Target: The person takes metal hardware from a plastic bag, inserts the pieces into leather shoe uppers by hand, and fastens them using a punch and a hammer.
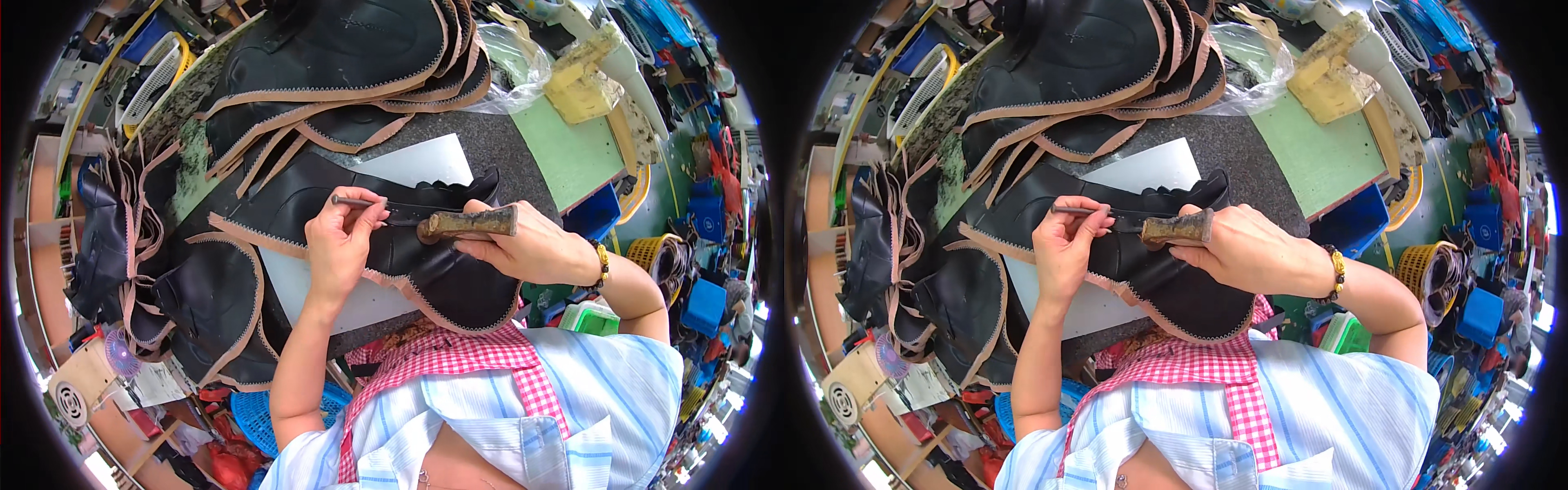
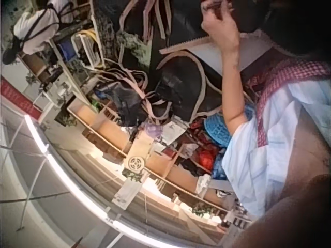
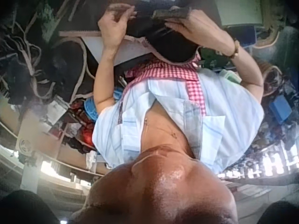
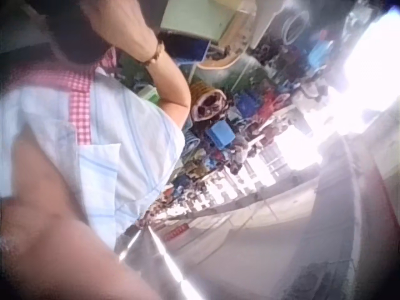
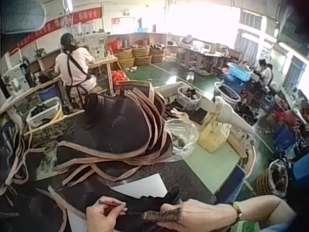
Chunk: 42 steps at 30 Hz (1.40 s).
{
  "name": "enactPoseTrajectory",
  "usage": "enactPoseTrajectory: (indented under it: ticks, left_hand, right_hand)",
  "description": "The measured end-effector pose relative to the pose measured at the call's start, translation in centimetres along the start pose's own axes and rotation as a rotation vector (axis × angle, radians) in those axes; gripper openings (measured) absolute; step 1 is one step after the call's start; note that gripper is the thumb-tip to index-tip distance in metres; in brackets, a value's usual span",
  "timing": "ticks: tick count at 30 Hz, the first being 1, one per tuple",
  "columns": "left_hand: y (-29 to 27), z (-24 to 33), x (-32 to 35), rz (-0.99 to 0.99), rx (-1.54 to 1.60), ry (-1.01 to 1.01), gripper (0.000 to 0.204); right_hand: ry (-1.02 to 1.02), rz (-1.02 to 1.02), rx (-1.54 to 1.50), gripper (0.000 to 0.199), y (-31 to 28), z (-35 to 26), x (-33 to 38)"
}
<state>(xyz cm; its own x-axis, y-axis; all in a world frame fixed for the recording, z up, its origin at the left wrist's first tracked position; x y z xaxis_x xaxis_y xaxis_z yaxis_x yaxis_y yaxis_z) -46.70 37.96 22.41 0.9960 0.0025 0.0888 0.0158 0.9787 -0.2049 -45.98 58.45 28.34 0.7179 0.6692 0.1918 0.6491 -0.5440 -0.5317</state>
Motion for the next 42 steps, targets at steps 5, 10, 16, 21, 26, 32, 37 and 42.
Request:
enactPoseTrajectory:
  ticks: [5,10,16,21,26,32,37,42]
  left_hand:
    - [0.1,-0.2,-0.1,-0.035,-0.026,-0.009,0.007]
    - [0.3,-0.3,-0.2,-0.056,-0.083,0.01,0.006]
    - [0.4,1.3,0.0,-0.036,-0.422,0.191,0.008]
    - [1.6,2.8,0.5,-0.024,-0.709,0.416,0.014]
    - [0.4,-0.5,-0.5,-0.001,-0.026,0.032,0.006]
    - [0.5,-0.7,-0.3,-0.057,-0.049,-0.04,0.007]
    - [0.9,1.2,-0.6,-0.014,-0.252,0.088,0.005]
    - [1.9,2.9,0.8,0.044,-0.753,0.492,0.004]
  right_hand:
    - [-0.013,-0.006,0.052,0.026,-0.5,-0.5,-0.5]
    - [0.046,-0.036,0.091,0.027,-0.7,-0.5,-0.6]
    - [-0.203,0.265,-0.045,0.024,-5.6,-5.3,-0.4]
    - [-0.095,-0.024,0.332,0.02,-3.4,-5.8,-2.3]
    - [-0.162,0.21,0.21,0.026,-2.5,-1.0,-1.1]
    - [-0.002,0.042,0.203,0.028,-1.0,0.2,-1.5]
    - [-0.136,0.162,0.169,0.023,-5.2,-4.3,-1.4]
    - [-0.162,0.072,0.381,0.019,-4.0,-7.4,-1.8]
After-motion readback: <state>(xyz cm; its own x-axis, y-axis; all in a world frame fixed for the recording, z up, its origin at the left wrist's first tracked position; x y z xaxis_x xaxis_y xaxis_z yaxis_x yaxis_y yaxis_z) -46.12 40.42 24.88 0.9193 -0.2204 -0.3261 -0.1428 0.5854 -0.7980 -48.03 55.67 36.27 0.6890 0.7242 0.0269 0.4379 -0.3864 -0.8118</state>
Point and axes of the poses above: each hand's wrist, its own x-axis away from the middle knuckle, its own y-axis out of the palm, z = x × y, the point moved 6 cm from there along -x, towards the middle knuckle, and after that the axes turned 8 degrees about -x, right-handed, at the moved point
